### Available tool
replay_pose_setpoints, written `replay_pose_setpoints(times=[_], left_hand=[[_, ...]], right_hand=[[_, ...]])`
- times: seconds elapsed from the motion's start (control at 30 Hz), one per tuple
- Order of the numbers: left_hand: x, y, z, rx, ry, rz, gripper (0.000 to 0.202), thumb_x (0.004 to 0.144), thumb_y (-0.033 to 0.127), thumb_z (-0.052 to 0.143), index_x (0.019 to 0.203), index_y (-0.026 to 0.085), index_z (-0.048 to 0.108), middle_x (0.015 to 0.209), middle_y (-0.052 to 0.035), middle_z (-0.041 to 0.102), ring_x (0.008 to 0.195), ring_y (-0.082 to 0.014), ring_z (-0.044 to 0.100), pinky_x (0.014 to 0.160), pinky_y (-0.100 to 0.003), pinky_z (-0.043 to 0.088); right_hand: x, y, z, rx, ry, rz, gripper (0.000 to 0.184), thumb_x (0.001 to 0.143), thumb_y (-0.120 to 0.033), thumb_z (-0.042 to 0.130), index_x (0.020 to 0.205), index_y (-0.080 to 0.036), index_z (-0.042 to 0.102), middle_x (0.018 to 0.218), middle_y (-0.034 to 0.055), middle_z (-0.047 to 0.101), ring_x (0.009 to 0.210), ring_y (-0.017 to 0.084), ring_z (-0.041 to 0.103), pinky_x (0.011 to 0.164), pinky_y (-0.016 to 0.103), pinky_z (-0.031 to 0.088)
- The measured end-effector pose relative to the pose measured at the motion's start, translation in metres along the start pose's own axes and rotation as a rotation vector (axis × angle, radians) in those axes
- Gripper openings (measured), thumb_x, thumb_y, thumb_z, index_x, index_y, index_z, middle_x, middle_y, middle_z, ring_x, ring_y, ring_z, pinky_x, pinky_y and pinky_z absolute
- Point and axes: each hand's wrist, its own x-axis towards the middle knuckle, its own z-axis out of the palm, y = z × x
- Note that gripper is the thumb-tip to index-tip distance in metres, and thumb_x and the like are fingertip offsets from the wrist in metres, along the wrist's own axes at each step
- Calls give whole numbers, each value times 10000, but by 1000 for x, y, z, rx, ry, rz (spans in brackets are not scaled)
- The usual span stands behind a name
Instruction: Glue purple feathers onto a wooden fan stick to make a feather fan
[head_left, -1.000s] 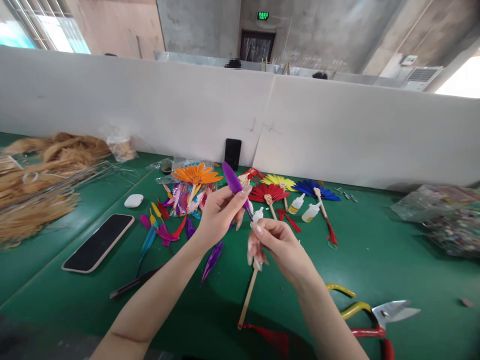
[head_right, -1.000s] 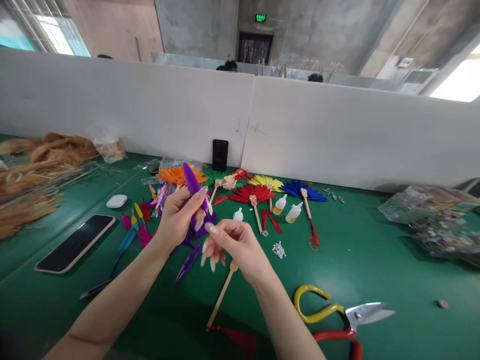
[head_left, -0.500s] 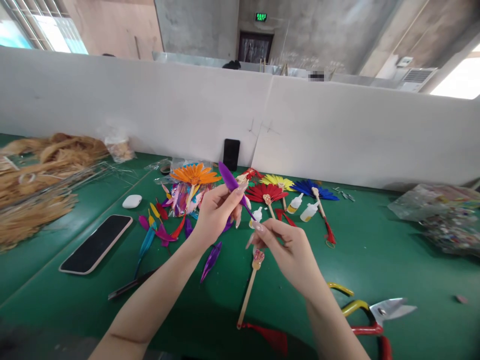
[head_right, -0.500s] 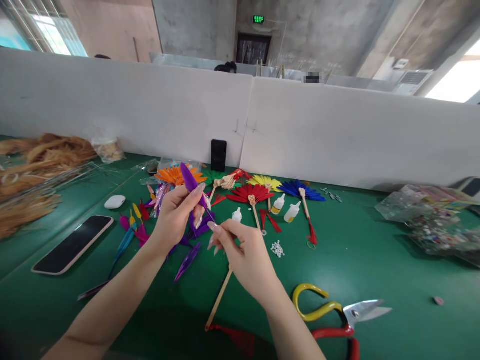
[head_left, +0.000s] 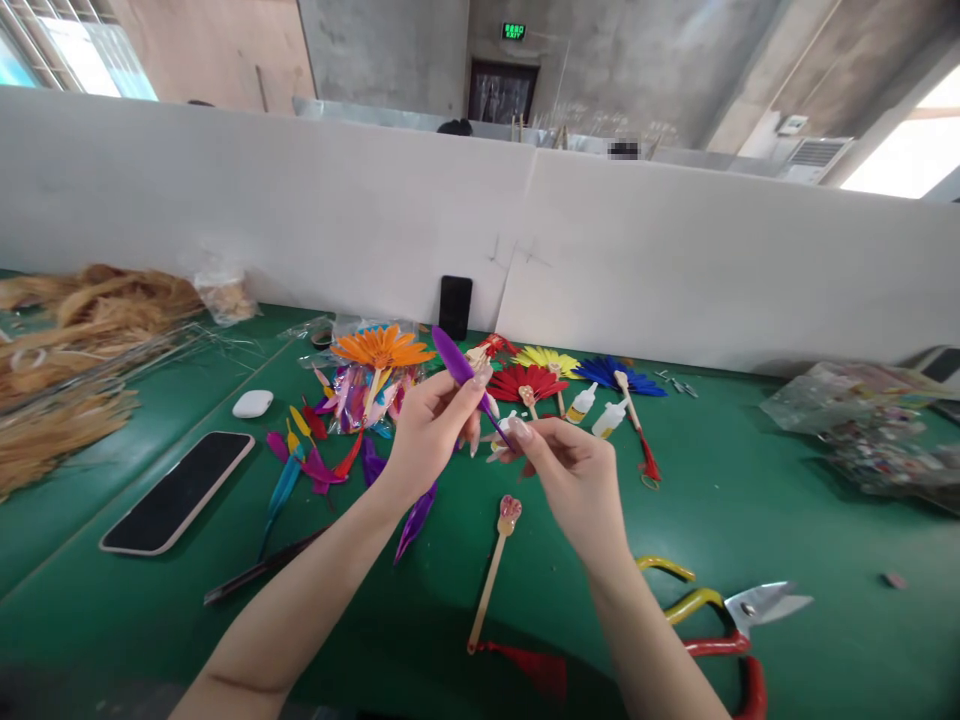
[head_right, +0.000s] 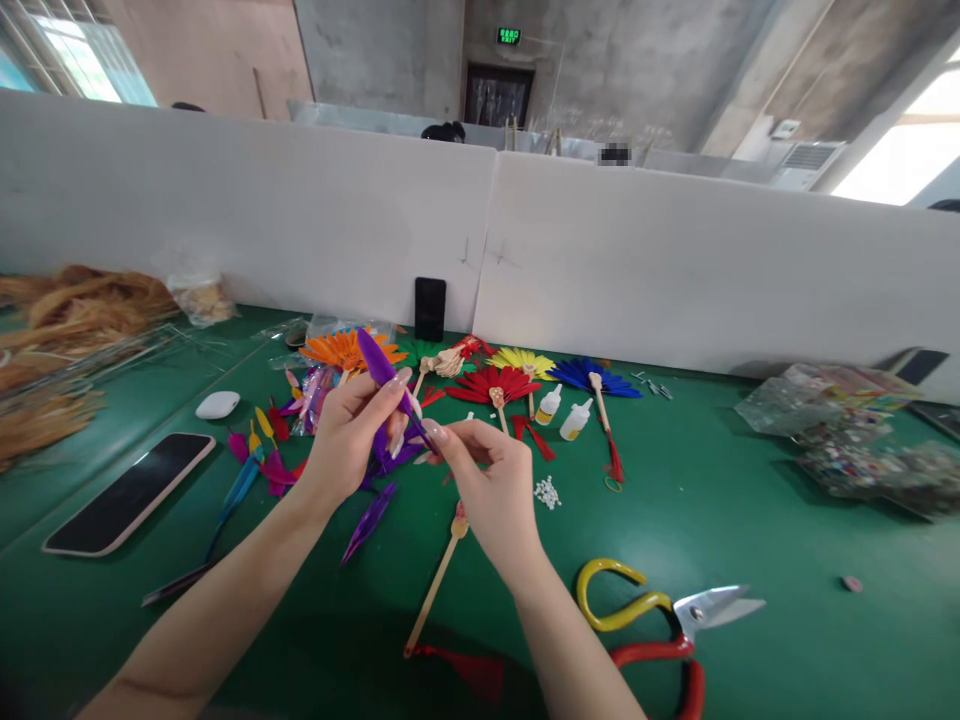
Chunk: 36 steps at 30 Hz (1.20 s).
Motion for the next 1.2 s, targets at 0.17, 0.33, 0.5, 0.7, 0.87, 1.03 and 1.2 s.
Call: replay_pose_setpoints(times=[0.17,0.33,0.5,0.7,0.87,1.03,1.2], left_hand=[[-5,0,9,106,36,61,271,818,341,594,623,159,542,423,59,452,368,-52,432,389,-176,356],[-7,-3,13,109,90,61,288,822,362,580,619,164,529,433,55,469,366,-58,441,380,-178,360],[-5,-5,10,113,66,57,281,821,370,579,634,162,553,435,57,449,373,-55,430,377,-175,349],[-6,-6,6,110,26,92,309,839,371,556,610,163,541,419,63,399,359,-48,370,374,-182,323],[-8,-4,5,113,20,102,328,847,357,552,581,169,506,377,69,392,329,-52,352,368,-203,290],[-11,-7,7,99,57,90,391,837,375,562,530,172,433,362,73,386,316,-46,344,370,-208,282],[-13,-14,12,-13,68,34,424,813,414,581,531,172,378,381,80,361,331,-39,347,362,-194,260]], right_hand=[[-2,4,9,-11,-33,21,260,814,-426,574,744,-201,683,629,26,680,560,167,646,464,248,487],[-1,9,11,-12,-69,-4,268,823,-418,563,711,-192,653,598,18,665,515,148,625,483,249,490],[1,9,9,13,-94,35,285,757,-436,639,620,-191,588,530,2,627,481,140,606,471,247,494],[-1,7,5,20,-99,85,304,694,-448,696,604,-191,559,512,-5,618,460,139,597,476,251,498],[-7,6,5,-65,-108,19,300,808,-450,574,655,-192,575,570,17,642,528,154,622,535,263,519],[-16,9,5,-257,-121,-106,298,909,-381,418,750,-198,592,682,43,669,626,177,648,629,292,525],[-23,11,1,-225,-140,-152,281,906,-370,420,839,-186,621,734,59,690,680,190,673,657,294,538]])
